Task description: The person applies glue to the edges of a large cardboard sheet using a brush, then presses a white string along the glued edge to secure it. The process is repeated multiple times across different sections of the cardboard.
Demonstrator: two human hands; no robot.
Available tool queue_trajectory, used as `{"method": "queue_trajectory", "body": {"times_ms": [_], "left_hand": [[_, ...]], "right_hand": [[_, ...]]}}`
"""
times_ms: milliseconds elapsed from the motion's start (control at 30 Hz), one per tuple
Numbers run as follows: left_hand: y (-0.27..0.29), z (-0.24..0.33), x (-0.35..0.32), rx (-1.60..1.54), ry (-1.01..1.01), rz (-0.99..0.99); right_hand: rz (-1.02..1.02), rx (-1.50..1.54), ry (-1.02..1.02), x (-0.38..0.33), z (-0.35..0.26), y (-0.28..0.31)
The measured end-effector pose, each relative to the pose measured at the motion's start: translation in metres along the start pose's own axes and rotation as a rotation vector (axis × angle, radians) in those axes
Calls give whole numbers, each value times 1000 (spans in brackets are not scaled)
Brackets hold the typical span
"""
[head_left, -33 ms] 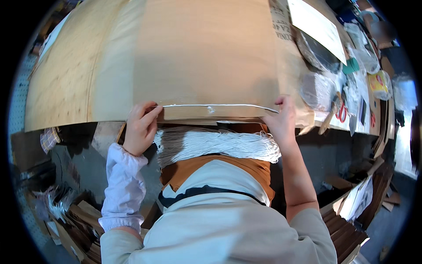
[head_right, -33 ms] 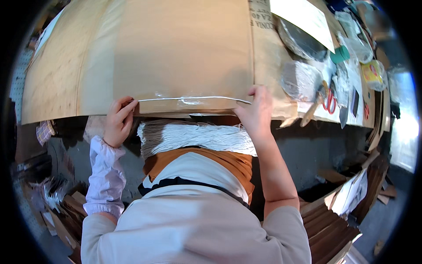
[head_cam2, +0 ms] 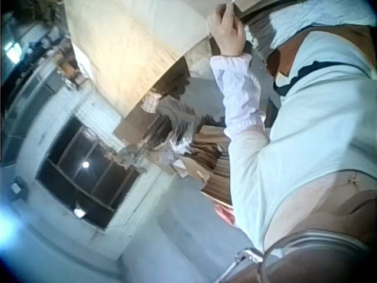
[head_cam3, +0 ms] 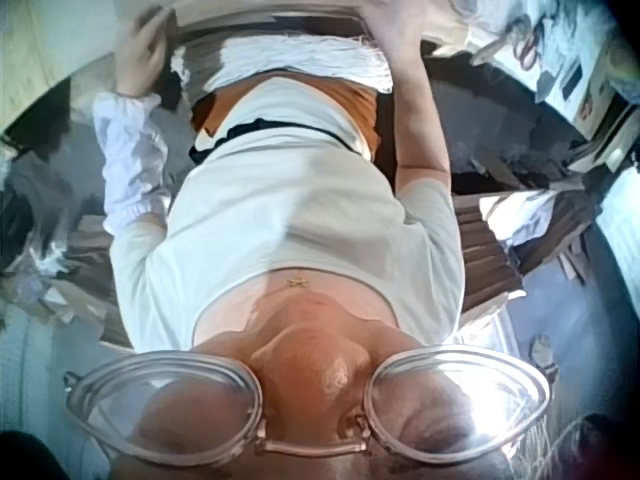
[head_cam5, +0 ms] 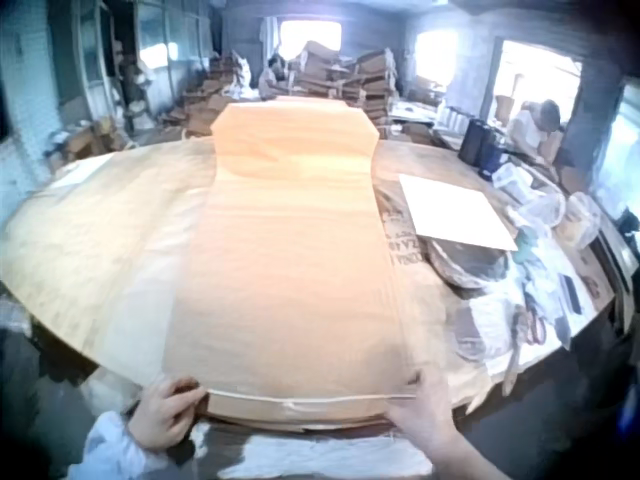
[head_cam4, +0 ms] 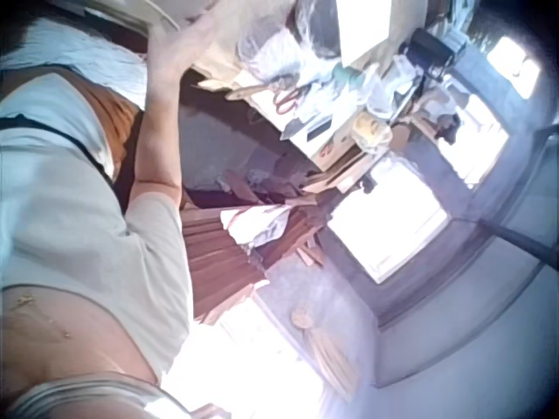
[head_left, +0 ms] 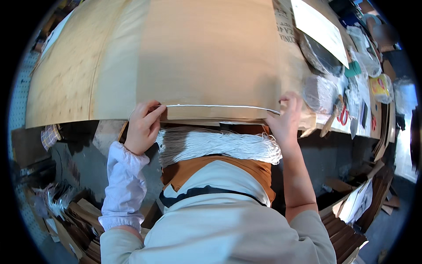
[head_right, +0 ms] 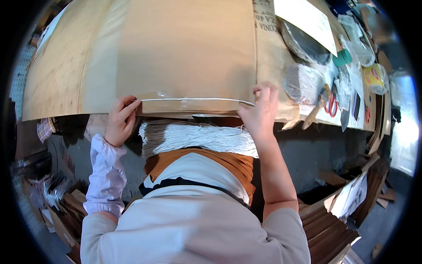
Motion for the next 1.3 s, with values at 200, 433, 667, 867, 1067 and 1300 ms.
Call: {"method": "queue_trajectory", "body": {"times_ms": [200, 433, 667, 867, 1067, 1300], "left_hand": [[12, 2, 17, -128, 82, -213], [12, -56, 21, -152, 427, 5], [15, -9, 29, 402, 354, 280], [-59, 29, 22, 336, 192, -201], [-16, -28, -6, 171, 281, 98], [1, -35, -7, 60, 299, 282]], "right_hand": [[-177, 213, 364, -4, -21, -9], [-339, 152, -97, 13, 2, -39], [106, -365, 97, 3, -31, -26], [-452, -67, 324, -34, -121, -80], [-133, -201, 31, -22, -24, -17], [-137, -495, -38, -21, -19, -28]]}}
Point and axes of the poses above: each hand's wrist, its own x-axis towards the middle knuckle, its own y-axis out of the back of the hand, z = x × y, the point moved 8 cm from there along x, towards the middle knuckle, and after that the axes turned 13 degrees about -x, right-handed, at the moved point
